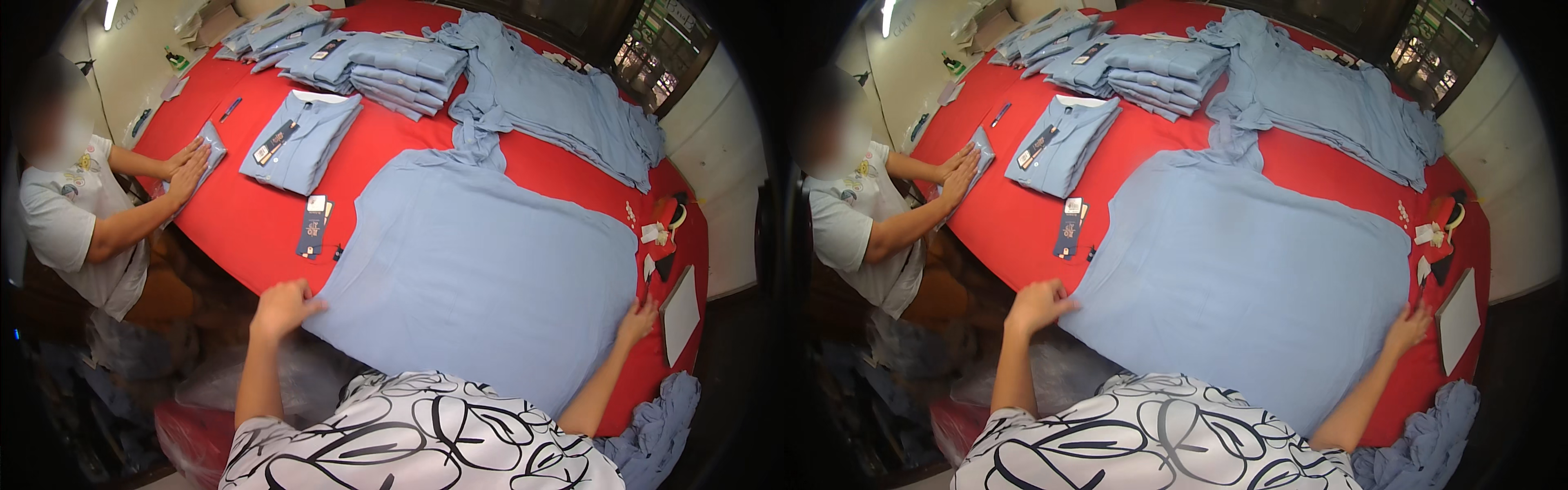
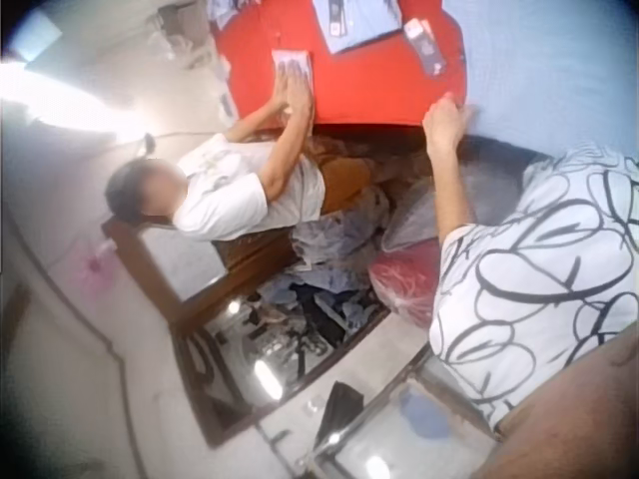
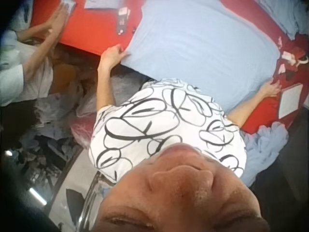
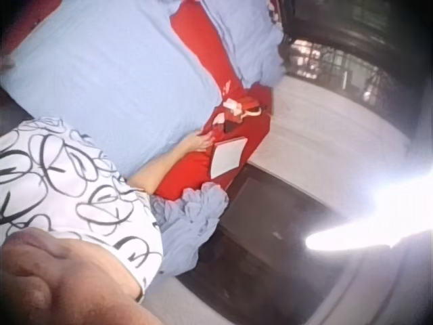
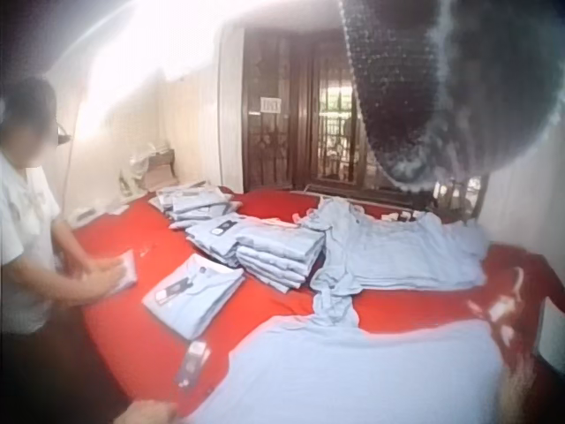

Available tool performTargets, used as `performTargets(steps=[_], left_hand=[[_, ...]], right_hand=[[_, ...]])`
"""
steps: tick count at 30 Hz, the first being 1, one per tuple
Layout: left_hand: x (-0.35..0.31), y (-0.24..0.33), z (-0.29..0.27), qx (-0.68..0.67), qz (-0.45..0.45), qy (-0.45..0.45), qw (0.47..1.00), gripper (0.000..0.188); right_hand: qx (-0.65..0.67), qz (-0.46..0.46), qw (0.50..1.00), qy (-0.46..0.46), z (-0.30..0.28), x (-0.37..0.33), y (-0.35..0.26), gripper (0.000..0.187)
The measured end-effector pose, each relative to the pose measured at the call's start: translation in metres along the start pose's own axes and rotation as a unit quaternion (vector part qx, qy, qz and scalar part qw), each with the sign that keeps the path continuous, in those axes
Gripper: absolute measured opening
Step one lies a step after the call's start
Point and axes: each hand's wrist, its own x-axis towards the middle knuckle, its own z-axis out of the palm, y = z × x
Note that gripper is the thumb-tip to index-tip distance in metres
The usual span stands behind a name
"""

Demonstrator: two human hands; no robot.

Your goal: The person folds blue shirts on a red table using a cardboard template, attaches price tags, and organizes the finished garments into stacks.

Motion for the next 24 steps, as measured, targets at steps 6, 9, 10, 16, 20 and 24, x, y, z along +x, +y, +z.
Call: performTargets(steps=[6,9,10,16,20,24], left_hand=[[-0.006,-0.002,0.015,-0.037,-0.044,0.021,0.998,0.029],[0.006,0.022,0.017,0.014,0.058,0.221,0.973,0.032],[0.014,0.033,0.019,-0.007,0.084,0.225,0.971,0.036],[0.086,0.075,0.053,-0.042,0.250,0.274,0.927,0.057],[0.118,0.094,0.058,0.019,0.236,0.261,0.936,0.061],[0.124,0.107,0.055,0.055,0.197,0.230,0.952,0.066]], right_hand=[[-0.115,0.155,0.981,-0.018,0.012,0.092,0.062,0.067],[-0.110,0.210,0.970,-0.049,0.015,0.119,0.090,0.077],[-0.114,0.233,0.964,-0.059,0.012,0.118,0.104,0.080],[0.009,0.238,0.954,-0.184,0.035,0.103,0.109,0.086],[-0.045,0.237,0.952,-0.191,0.008,0.095,0.061,0.076],[0.052,0.263,0.935,-0.233,-0.013,0.111,0.075,0.063]])
